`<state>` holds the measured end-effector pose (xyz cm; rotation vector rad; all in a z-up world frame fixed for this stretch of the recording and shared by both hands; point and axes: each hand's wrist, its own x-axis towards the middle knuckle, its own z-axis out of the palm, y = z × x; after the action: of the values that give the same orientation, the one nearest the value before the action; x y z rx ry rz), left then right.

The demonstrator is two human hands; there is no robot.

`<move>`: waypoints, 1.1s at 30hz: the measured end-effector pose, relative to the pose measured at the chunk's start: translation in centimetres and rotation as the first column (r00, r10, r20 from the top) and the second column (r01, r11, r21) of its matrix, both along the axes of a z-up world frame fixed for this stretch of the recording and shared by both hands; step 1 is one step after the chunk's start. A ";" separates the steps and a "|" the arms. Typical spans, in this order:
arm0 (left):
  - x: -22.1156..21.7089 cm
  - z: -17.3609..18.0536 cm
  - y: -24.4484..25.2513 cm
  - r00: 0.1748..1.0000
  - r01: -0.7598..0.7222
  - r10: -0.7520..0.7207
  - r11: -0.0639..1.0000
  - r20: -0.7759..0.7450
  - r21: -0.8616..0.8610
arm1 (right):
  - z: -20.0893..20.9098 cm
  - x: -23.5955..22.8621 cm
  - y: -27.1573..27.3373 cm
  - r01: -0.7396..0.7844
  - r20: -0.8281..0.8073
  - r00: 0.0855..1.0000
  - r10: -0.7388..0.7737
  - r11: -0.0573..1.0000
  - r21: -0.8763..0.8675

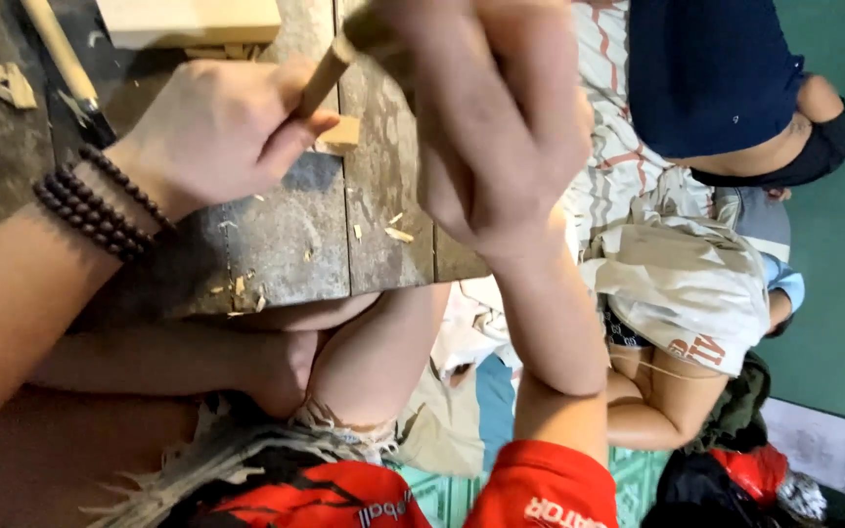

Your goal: Shaping and carving small wooden components using a variety of hand tools like knives, chisels, and sandpaper on a wooden workbench.

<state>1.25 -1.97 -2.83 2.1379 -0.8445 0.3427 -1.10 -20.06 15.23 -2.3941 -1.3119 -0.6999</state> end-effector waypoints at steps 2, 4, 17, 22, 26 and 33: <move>-0.5 0.4 0.0 0.996 -0.074 0.070 0.994 0.053 0.080 | -0.9 0.0 -0.4 0.017 -0.068 0.997 -0.026 0.992 -0.123; -0.4 -0.1 -0.1 0.998 -0.053 0.051 0.996 0.040 0.072 | 0.2 -0.1 0.1 -0.001 -0.025 1.000 -0.001 0.998 -0.070; 0.0 -0.6 -0.2 0.999 -0.007 0.007 1.000 0.041 0.002 | 1.2 -0.2 0.5 -0.028 -0.103 0.994 0.029 1.000 0.008; -0.7 0.2 0.1 0.998 -0.048 0.048 0.999 0.032 0.006 | 0.8 0.0 0.4 -0.022 -0.071 0.997 0.018 0.998 -0.064; -0.7 0.4 0.2 0.995 -0.070 0.068 0.997 0.069 0.023 | 0.8 0.0 0.2 -0.059 -0.163 0.986 0.041 0.992 -0.110; -0.7 0.5 0.1 0.997 -0.069 0.067 0.997 0.043 0.041 | 0.2 0.4 0.3 -0.032 -0.064 0.998 0.023 0.988 -0.149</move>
<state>0.50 -1.87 -2.30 2.2095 -0.8101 0.4091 -0.75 -19.77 15.39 -2.4880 -1.4148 -0.5313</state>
